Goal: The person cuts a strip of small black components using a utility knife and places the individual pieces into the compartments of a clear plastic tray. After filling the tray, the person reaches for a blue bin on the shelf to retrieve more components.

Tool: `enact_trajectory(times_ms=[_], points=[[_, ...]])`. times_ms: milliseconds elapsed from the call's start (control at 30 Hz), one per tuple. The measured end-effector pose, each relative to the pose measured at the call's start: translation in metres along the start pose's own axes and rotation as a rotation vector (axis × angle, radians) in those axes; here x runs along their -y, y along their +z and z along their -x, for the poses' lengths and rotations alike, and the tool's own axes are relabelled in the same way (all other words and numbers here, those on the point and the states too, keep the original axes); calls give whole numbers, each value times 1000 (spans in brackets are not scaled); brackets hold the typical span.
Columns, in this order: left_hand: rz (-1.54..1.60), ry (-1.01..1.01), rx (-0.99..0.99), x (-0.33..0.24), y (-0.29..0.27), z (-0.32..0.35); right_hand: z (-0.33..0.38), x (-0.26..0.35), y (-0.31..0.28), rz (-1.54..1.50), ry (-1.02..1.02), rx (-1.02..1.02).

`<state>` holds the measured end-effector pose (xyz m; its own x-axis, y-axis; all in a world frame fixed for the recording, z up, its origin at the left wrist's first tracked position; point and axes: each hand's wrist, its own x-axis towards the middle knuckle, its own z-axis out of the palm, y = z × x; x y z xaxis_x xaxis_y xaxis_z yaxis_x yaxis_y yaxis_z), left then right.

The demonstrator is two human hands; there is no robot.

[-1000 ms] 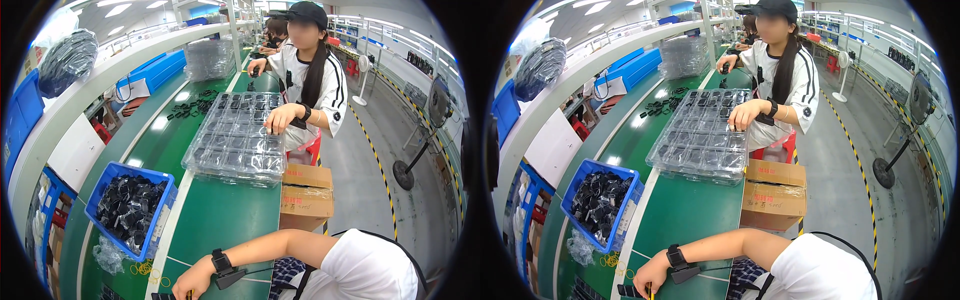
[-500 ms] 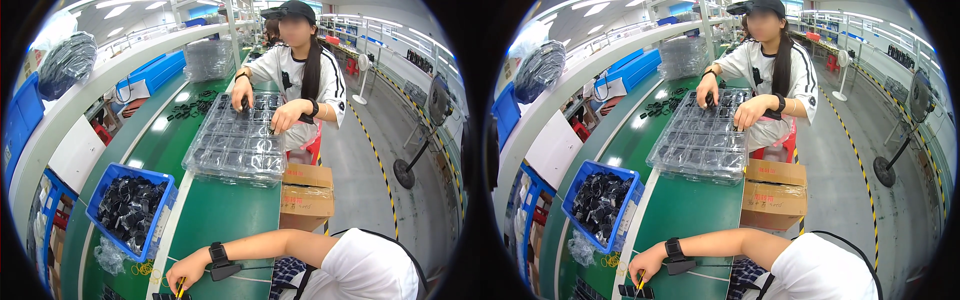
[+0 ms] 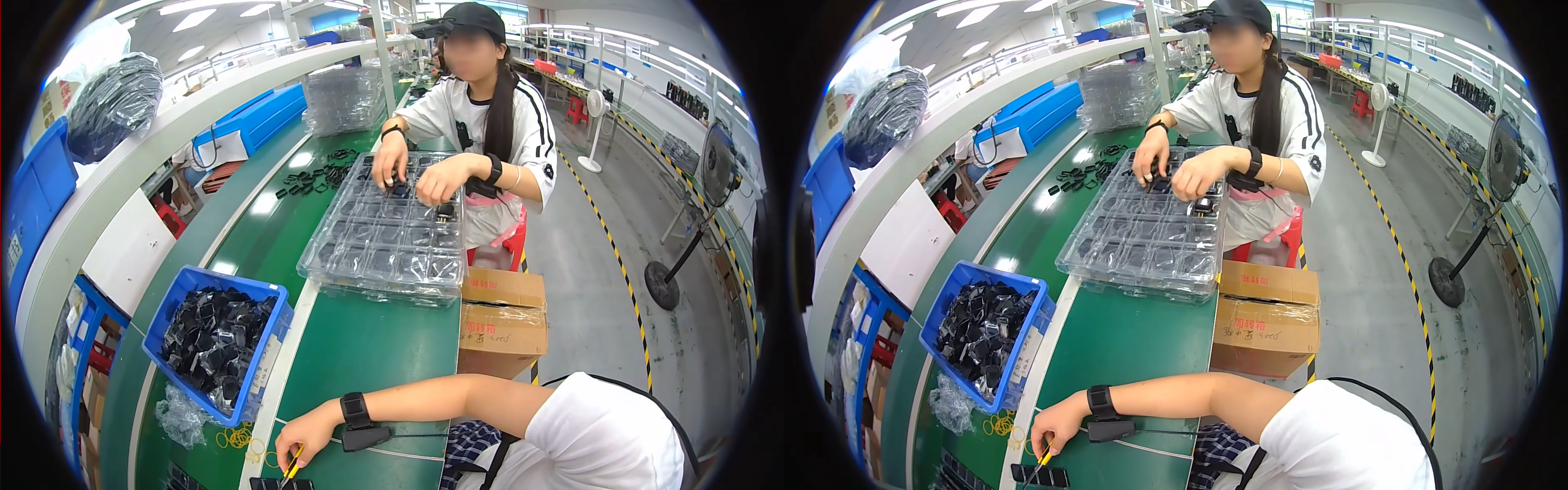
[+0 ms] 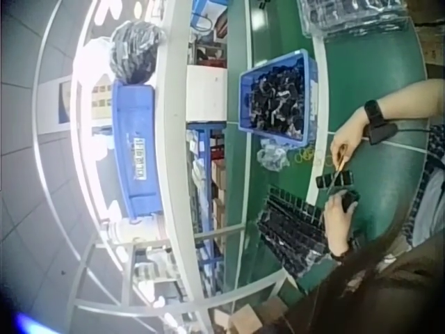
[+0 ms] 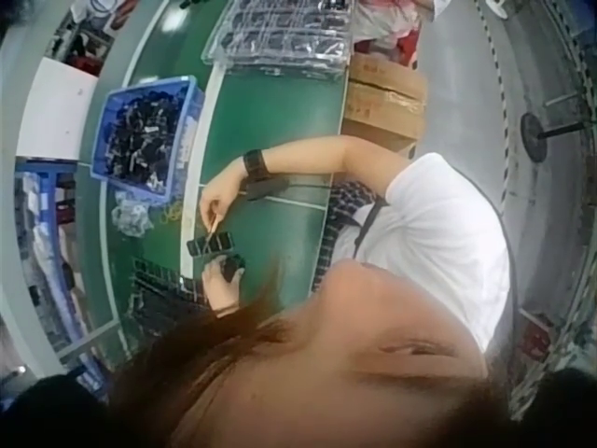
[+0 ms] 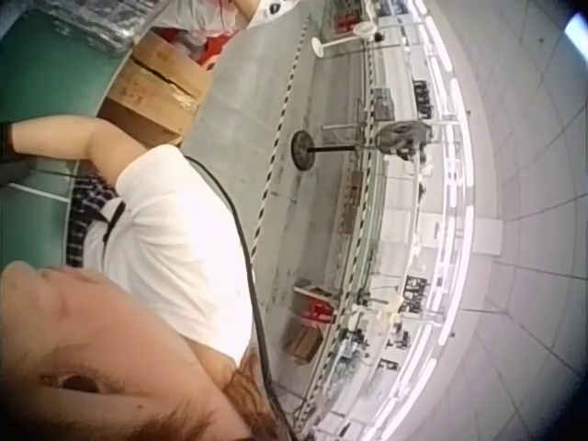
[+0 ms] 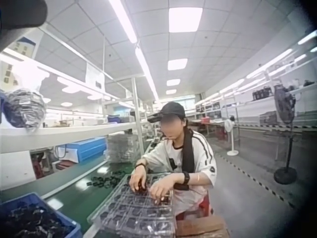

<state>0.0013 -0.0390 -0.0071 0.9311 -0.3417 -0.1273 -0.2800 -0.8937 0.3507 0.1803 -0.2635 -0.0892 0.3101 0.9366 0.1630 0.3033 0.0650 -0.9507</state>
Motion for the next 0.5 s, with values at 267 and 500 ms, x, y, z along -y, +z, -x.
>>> enact_trajectory(times_ms=[267,500], points=[[57,51,32,-10,3,-5,-1,-3,0,-8,-1,17],[28,58,31,-17,-1,-5,0,-1,0,-12,-2,21]])
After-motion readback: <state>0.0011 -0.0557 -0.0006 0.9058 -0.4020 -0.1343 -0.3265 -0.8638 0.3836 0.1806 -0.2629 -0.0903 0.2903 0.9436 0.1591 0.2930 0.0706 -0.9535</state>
